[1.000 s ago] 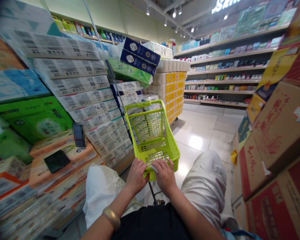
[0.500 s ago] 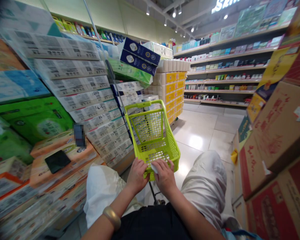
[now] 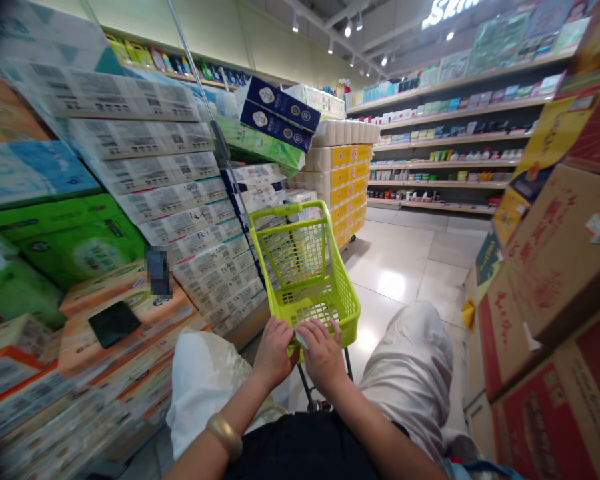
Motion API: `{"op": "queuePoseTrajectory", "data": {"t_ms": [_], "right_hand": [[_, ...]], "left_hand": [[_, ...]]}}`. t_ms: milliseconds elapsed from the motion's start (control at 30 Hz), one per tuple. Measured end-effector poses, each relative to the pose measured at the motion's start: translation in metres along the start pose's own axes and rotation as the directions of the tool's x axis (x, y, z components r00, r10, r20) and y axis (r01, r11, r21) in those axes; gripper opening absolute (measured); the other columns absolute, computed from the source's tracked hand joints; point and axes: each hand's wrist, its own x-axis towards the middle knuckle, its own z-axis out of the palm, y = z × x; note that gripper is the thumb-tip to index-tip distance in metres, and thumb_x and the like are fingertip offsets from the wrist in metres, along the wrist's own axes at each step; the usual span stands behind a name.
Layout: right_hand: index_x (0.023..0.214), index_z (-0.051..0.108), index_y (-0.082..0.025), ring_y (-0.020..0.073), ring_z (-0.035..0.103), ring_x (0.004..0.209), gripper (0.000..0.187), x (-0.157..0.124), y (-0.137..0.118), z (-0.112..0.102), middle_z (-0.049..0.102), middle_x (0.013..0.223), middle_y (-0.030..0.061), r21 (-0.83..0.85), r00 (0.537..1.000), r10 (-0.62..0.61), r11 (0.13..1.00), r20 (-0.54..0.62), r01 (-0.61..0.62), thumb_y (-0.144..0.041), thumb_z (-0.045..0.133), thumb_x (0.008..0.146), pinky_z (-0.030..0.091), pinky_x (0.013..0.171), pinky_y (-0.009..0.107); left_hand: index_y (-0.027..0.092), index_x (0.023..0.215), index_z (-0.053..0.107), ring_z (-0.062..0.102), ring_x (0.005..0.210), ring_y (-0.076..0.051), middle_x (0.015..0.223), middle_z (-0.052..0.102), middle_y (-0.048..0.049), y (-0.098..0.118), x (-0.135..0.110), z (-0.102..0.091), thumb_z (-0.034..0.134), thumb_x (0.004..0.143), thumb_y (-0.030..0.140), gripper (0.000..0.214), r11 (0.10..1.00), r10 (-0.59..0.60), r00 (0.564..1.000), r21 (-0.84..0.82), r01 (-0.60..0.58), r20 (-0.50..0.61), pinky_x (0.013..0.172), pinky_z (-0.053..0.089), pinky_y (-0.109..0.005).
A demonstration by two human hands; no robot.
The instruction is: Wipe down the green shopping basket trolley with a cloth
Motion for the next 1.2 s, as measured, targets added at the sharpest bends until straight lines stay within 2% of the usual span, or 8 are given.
{"op": "queuePoseTrajectory", "data": {"t_ms": [200,300,433,633,733,967,1200], "right_hand": [[0.116,0.058,-0.025,0.0211,0.055,0.117,0.036,-0.003,0.024,-0.013,0.067,0.115,0.0044,-0.105,0.989,0.118,0.986,-0.083,-0.127,-0.010,0.046,0.085,0.017,0.108,0.040],[0.114,0.059,-0.024,0.0202,0.056,0.116,0.034,-0.003,0.018,-0.009,0.068,0.112,0.0037,-0.064,0.992,0.090,0.993,-0.084,-0.096,-0.011,0.047,0.085,0.018,0.108,0.039],[0.113,0.059,-0.026,0.0194,0.057,0.112,0.033,0.001,0.017,-0.009,0.068,0.110,0.0030,-0.042,0.998,0.049,0.998,-0.029,-0.050,-0.012,0.047,0.086,0.016,0.109,0.039],[0.109,0.060,-0.025,0.0204,0.059,0.107,0.027,0.006,0.054,-0.029,0.069,0.104,0.0028,-0.133,0.988,0.124,0.982,-0.095,-0.136,-0.015,0.046,0.088,0.018,0.107,0.041],[0.105,0.061,-0.025,0.0195,0.060,0.101,0.025,0.006,0.062,-0.034,0.069,0.098,0.0020,-0.136,0.990,0.118,0.983,-0.076,-0.127,-0.015,0.046,0.088,0.019,0.107,0.040],[0.106,0.060,-0.025,0.0189,0.059,0.098,0.026,0.002,0.055,-0.032,0.069,0.099,0.0015,-0.136,0.993,0.113,0.984,-0.030,-0.116,-0.013,0.047,0.086,0.020,0.105,0.038],[0.105,0.060,-0.026,0.0178,0.060,0.097,0.026,-0.003,0.035,-0.034,0.069,0.099,0.0005,-0.090,0.992,0.122,0.988,-0.022,-0.123,-0.014,0.048,0.085,0.020,0.105,0.037]], "left_hand": [[0.022,0.077,0.053,0.053,0.100,-0.026,0.086,0.058,-0.0047,0.003,0.001,-0.002,0.062,0.068,0.017,0.014,1.000,-0.020,0.999,0.006,0.020,0.027,0.108,0.036,-0.052],[0.022,0.077,0.052,0.053,0.099,-0.026,0.085,0.058,-0.0041,0.003,0.001,-0.002,0.062,0.067,0.016,0.015,1.000,-0.026,0.999,0.011,0.026,0.020,0.107,0.036,-0.053],[0.022,0.077,0.053,0.053,0.098,-0.026,0.086,0.059,-0.0047,0.003,0.001,-0.003,0.062,0.067,0.015,0.015,1.000,-0.022,1.000,0.006,0.022,0.014,0.106,0.037,-0.053],[0.023,0.077,0.052,0.053,0.100,-0.027,0.086,0.058,-0.0046,0.002,0.001,-0.004,0.062,0.068,0.018,0.014,1.000,-0.017,1.000,-0.002,0.017,0.027,0.107,0.036,-0.053],[0.023,0.077,0.052,0.053,0.100,-0.027,0.085,0.058,-0.0041,-0.001,0.000,-0.003,0.062,0.068,0.017,0.015,1.000,-0.013,1.000,-0.012,0.013,0.021,0.107,0.036,-0.053],[0.023,0.073,0.052,0.053,0.100,-0.025,0.084,0.059,-0.0034,-0.011,-0.003,-0.005,0.064,0.065,0.018,0.015,1.000,0.017,1.000,-0.012,-0.016,0.021,0.107,0.036,-0.050],[0.024,0.069,0.053,0.054,0.097,-0.025,0.080,0.058,-0.0021,-0.025,-0.007,-0.014,0.067,0.061,0.017,0.017,1.000,0.023,0.999,-0.010,-0.023,0.046,0.106,0.038,-0.049]]}}
